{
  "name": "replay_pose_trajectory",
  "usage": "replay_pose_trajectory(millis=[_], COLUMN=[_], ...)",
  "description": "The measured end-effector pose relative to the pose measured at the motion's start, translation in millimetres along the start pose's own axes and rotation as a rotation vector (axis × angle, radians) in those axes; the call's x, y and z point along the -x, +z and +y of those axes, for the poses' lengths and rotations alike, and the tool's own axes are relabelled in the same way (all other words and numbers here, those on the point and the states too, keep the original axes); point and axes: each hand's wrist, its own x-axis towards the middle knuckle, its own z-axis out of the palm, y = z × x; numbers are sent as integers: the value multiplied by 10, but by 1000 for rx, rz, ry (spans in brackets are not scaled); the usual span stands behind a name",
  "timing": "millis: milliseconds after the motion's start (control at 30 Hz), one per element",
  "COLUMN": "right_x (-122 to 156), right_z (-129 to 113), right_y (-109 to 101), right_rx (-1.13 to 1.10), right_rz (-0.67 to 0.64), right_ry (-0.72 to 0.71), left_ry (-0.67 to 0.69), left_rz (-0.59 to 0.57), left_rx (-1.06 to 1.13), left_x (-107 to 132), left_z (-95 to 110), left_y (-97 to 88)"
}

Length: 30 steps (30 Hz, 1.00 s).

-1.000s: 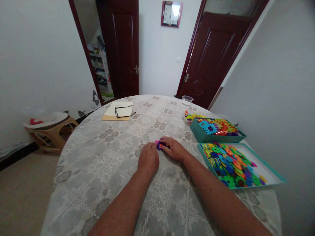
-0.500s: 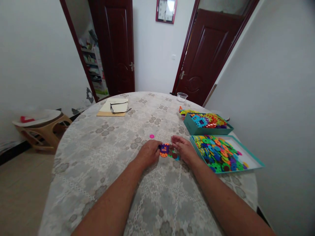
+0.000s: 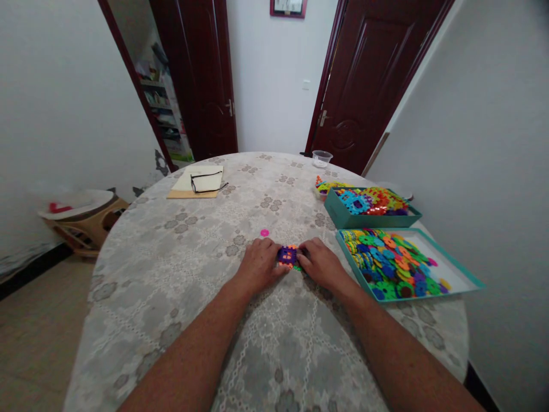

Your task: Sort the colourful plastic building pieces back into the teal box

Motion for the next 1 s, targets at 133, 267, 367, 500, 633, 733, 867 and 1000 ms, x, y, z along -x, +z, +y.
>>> replay_pose_trajectory(millis=[133, 267, 367, 500, 633, 733, 867, 1000], right_x=[-4, 14, 40, 61, 60, 67, 43, -134], right_z=[9, 0, -27, -105, -218, -281, -257, -40], right_y=[-42, -63, -54, -76, -121, -164, -367, -797], right_rx=[-56, -125, -139, -174, -351, -605, -573, -418], right_rz=[-49, -56, -24, 63, 118, 67, 131, 352], right_ry=[-28, 5, -3, -88, -72, 75, 116, 220], left_ry=[-34, -52, -34, 10, 88, 144, 161, 42], left_rz=[4, 3, 15, 62, 146, 197, 210, 114], left_rx=[56, 97, 116, 135, 180, 200, 189, 37], left_x=[-18, -30, -29, -32, -43, -41, -29, -23], left_z=[1, 0, -9, -45, -67, -68, -113, -197], left_y=[39, 64, 65, 40, 29, 46, 64, 21])
